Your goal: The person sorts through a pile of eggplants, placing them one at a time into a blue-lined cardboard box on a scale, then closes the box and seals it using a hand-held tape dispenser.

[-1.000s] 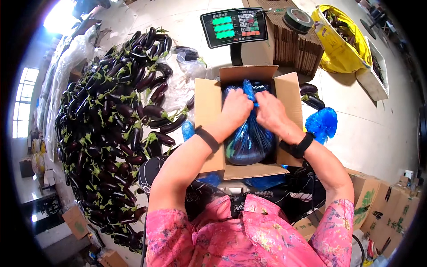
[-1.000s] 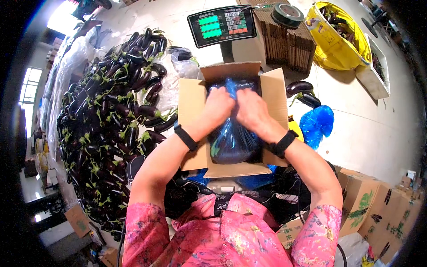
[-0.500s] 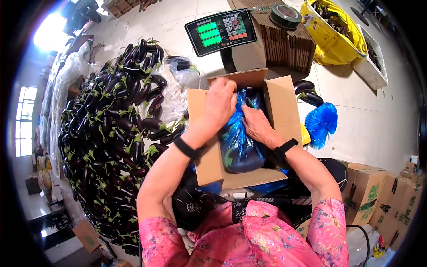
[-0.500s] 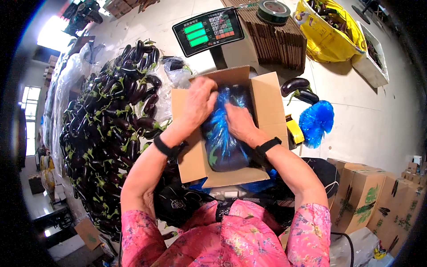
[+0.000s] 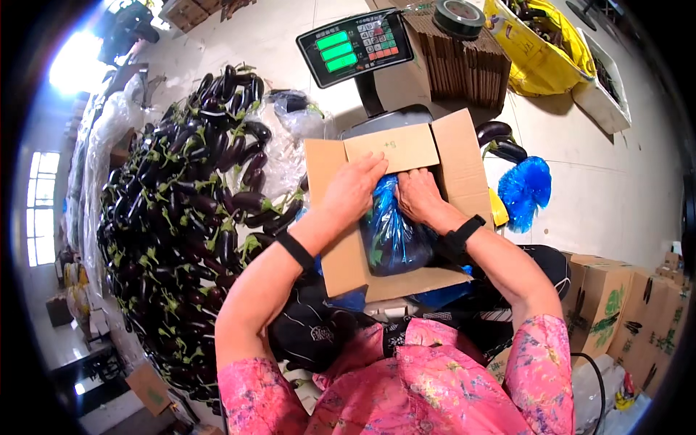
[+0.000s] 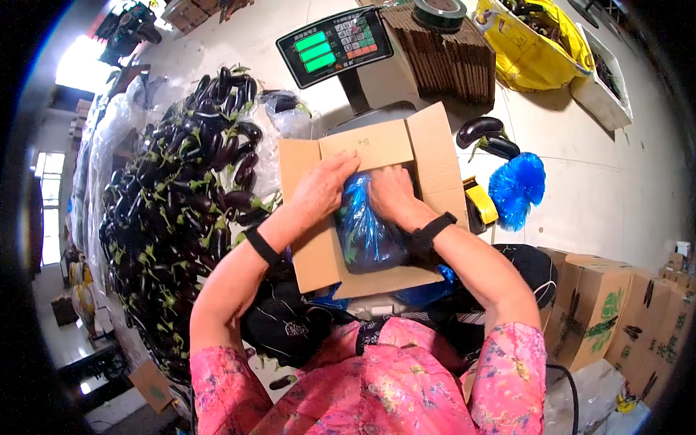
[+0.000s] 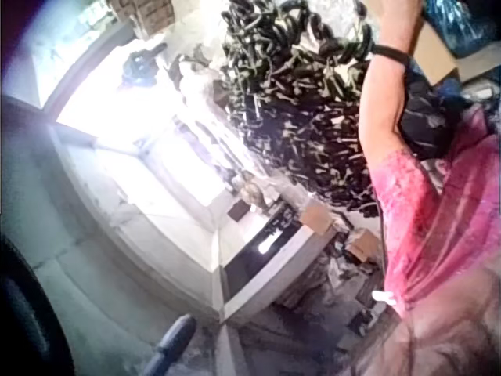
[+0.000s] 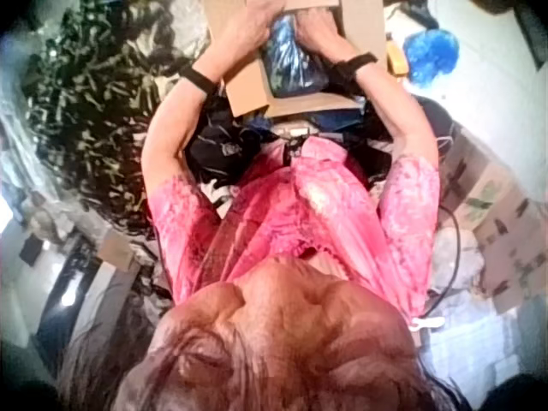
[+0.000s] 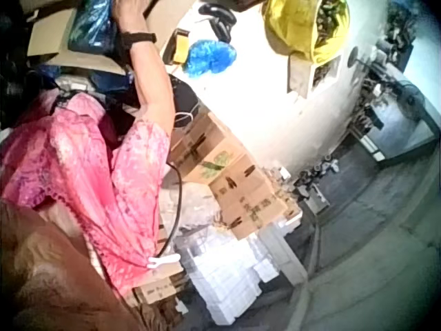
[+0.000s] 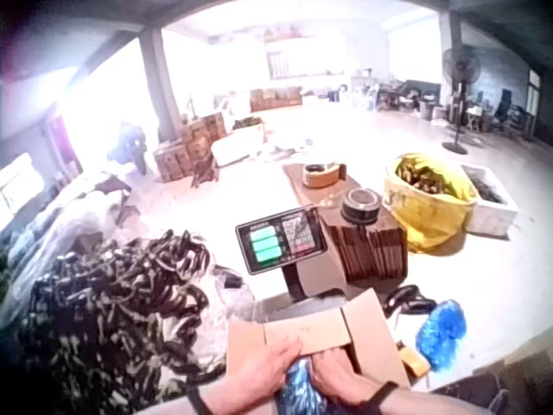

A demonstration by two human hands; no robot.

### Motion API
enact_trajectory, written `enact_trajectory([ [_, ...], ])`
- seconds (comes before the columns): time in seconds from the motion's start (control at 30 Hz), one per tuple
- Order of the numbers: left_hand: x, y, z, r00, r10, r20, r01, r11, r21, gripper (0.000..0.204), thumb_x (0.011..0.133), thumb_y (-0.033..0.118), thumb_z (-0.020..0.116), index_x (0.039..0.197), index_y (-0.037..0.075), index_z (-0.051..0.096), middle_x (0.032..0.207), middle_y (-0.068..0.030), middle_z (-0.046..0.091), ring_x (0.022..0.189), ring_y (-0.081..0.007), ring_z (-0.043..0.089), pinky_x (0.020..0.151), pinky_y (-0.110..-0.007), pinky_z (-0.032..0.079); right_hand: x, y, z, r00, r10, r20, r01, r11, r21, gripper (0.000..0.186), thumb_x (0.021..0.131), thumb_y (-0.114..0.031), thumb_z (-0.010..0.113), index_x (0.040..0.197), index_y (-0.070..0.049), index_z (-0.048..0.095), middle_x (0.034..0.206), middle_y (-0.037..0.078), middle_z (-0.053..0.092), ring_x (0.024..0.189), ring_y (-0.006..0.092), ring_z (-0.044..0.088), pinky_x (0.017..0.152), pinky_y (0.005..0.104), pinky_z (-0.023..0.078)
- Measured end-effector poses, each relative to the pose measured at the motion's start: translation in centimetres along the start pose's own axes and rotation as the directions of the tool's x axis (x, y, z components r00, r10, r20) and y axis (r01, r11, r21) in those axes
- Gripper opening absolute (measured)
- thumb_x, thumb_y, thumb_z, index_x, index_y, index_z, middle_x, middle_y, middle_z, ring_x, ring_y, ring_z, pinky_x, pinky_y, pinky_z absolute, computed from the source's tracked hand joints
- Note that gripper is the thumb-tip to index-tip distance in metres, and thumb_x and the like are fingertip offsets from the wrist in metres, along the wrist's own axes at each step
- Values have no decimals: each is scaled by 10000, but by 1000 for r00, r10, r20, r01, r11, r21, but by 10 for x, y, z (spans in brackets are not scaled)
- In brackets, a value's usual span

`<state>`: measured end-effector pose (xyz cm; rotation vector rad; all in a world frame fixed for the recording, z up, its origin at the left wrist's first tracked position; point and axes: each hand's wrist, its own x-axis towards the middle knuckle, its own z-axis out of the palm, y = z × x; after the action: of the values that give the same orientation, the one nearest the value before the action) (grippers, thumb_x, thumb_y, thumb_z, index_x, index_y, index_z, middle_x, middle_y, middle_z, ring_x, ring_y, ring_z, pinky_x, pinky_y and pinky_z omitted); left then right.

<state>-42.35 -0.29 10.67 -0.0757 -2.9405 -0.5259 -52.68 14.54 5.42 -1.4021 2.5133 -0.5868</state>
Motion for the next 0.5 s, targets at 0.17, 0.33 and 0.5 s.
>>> enact_trajectory([
  [0.17, -8, -8, 6, 998, 27, 48, -31, 997, 71, 529, 745, -17, 526, 1271, 17, 483, 1313, -151, 495, 1234, -327, 460, 1030, -386, 388, -31, -14, -77, 924, -213, 318, 204, 977, 64, 711, 779, -489, 651, 1181, 63, 451, 1173, 287, 485, 1092, 422, 475, 894, 476, 412],
  [0.33, -9, -7, 8, 994, 92, 52, -101, 973, 208, 543, 760, 30, 538, 1296, 2, 450, 1355, -139, 458, 1271, -321, 420, 1062, -378, 352, -73, -48, -127, 524, -283, 803, 317, 940, 124, 972, 664, -539, 747, 1320, 80, 383, 1263, 267, 482, 1152, 393, 491, 944, 452, 413],
  [0.5, -4, -3, 0, 988, 94, 120, -106, 990, 90, 508, 824, 136, 533, 1299, -19, 440, 1356, -172, 451, 1281, -347, 402, 1071, -392, 341, -93, -38, -93, 741, -320, 590, 367, 929, 42, 497, 692, -315, 741, 1037, 9, 589, 1008, 216, 612, 898, 377, 605, 757, 461, 489],
])
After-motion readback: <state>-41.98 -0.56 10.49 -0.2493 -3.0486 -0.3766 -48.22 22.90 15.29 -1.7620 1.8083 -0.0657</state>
